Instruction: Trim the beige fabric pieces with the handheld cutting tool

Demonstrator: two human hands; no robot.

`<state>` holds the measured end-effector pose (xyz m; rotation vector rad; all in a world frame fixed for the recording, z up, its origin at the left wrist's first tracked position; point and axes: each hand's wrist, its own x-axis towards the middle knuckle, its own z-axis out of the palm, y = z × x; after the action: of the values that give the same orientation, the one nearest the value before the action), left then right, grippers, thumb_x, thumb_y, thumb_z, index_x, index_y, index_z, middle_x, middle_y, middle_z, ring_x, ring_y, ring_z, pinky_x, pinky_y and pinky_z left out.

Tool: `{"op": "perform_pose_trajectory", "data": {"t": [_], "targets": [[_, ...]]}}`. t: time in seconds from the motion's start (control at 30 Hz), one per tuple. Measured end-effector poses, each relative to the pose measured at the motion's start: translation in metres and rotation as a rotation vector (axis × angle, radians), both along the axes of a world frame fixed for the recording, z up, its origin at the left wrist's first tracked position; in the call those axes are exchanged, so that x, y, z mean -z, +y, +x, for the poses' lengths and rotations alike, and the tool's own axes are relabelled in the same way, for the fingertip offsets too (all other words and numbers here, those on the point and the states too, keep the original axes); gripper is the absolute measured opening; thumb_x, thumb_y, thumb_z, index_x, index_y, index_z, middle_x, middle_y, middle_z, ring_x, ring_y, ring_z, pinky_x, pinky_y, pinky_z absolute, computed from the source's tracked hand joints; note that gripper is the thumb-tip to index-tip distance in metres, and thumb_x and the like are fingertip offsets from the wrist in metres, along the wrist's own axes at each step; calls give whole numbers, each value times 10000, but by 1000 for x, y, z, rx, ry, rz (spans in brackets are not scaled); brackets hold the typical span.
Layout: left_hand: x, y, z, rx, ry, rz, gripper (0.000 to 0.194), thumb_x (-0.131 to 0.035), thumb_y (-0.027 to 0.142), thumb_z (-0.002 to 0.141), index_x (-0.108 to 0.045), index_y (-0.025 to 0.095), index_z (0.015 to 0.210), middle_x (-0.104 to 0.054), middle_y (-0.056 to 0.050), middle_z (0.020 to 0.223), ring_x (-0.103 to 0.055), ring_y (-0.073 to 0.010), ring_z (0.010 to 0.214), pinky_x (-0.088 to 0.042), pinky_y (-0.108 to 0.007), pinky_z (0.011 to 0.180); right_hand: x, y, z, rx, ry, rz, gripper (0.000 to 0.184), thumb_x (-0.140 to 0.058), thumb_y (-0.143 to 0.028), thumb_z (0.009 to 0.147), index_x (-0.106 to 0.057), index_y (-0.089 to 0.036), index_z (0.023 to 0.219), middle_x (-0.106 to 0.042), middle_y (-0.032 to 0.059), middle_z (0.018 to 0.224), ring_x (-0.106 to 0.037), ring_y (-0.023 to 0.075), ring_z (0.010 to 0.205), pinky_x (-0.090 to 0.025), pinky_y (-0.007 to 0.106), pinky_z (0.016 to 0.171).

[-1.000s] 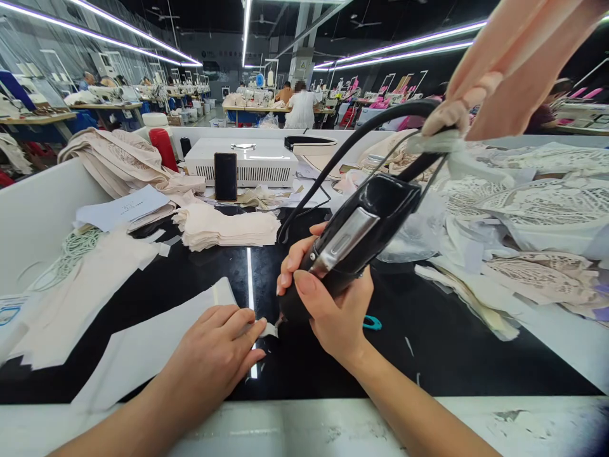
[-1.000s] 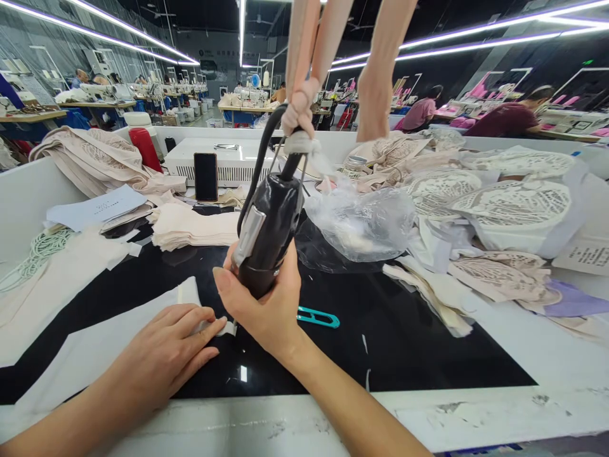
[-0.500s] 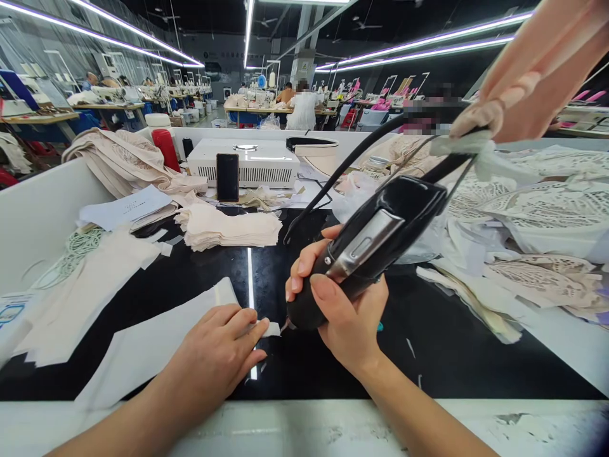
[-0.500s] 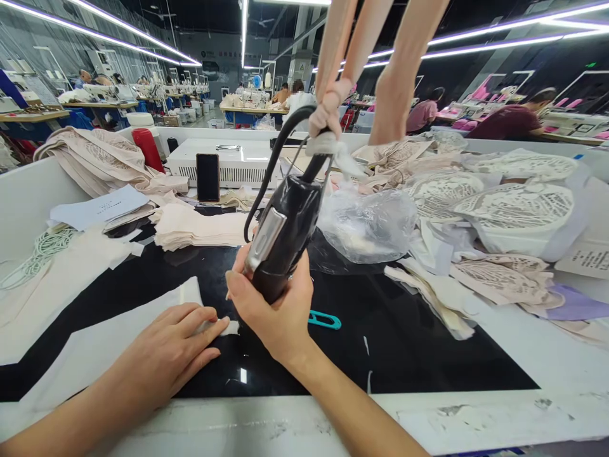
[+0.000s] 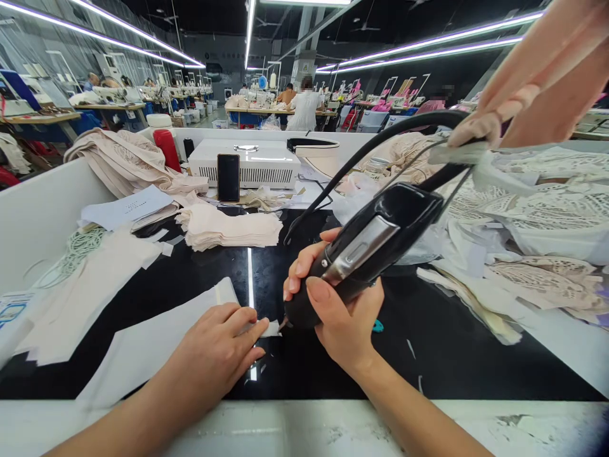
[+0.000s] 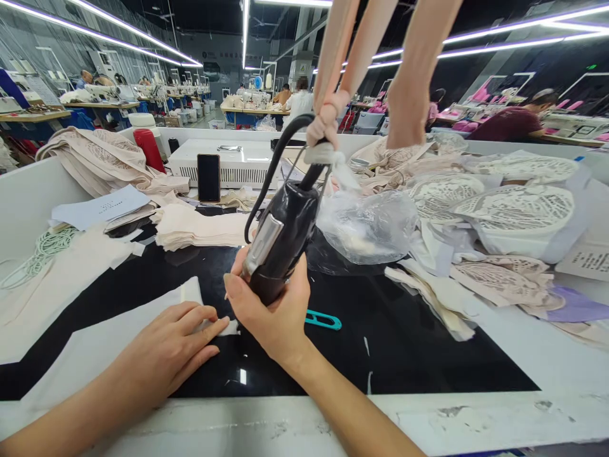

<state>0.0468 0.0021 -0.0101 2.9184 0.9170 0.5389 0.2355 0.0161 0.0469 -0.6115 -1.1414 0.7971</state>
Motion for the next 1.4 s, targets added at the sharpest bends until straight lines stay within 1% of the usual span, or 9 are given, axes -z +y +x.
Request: {"op": "perform_pose_trajectory", "data": {"t": [0.13,0.43,0.63,0.73,0.8,0.97,1.2,1.33,1.4], "targets": [[-1,1,-1,9,1,18,283,-536,217,1067,-593,160,1339,-671,-82,1155,-632,-246,1018,-530,-399,883,-1,0,1,1,-10,-3,514,-878,-464,775,-521,-279,1095,-625,-65,764,-593,114,522,-543,276,460],[3,3,-3,16,20,122,266,-512,222,1071,-599,160,1315,-679,-82,1121,-628,-260,986,-508,-401,841,1,1,0,-18,8,9,501,-879,-462,776,-527,-276,1080,-633,-67,769,-599,111,525,-544,267,455],[1,3,-2,24,51,131,267,-519,214,1066,-594,145,1312,-679,-90,1118,-629,-268,971,-506,-408,819,-3,3,2,-8,16,9,450,-880,-389,776,-521,-271,1021,-647,-72,757,-598,109,517,-546,265,458],[1,3,-3,27,58,142,273,-536,205,1057,-592,144,1317,-680,-93,1123,-632,-273,978,-506,-408,812,-5,5,3,9,38,22,422,-844,-366,809,-537,-273,1084,-650,-69,761,-604,110,523,-546,261,470],[1,3,-3,29,55,144,272,-544,200,1053,-591,144,1314,-681,-93,1124,-632,-271,977,-505,-404,809,-5,6,2,11,49,34,395,-816,-317,831,-546,-274,1117,-653,-70,766,-600,106,533,-545,254,477],[4,4,-4,29,46,124,274,-556,206,1053,-580,160,1322,-680,-84,1133,-627,-265,979,-505,-400,823,-3,8,-3,20,34,45,326,-773,-172,807,-529,-263,1003,-645,-79,751,-594,101,556,-548,245,486],[4,5,-5,30,52,71,277,-508,218,1077,-577,170,1342,-681,-75,1139,-636,-265,993,-530,-409,836,-1,7,-5,34,11,2,346,-760,-176,788,-523,-249,1028,-646,-71,771,-609,100,554,-556,258,500],[2,4,-4,39,-16,153,287,-429,235,1109,-588,139,1328,-686,-96,1182,-630,-275,1054,-533,-426,895,-2,6,-5,55,-7,3,348,-766,-187,784,-517,-253,1018,-641,-75,761,-606,102,561,-555,262,507],[1,2,-2,65,-49,201,294,-408,228,1117,-599,137,1321,-692,-91,1206,-626,-264,1082,-525,-417,940,-2,6,-5,54,-16,-2,346,-763,-187,785,-506,-256,1006,-631,-81,747,-601,101,552,-550,262,502]]}}
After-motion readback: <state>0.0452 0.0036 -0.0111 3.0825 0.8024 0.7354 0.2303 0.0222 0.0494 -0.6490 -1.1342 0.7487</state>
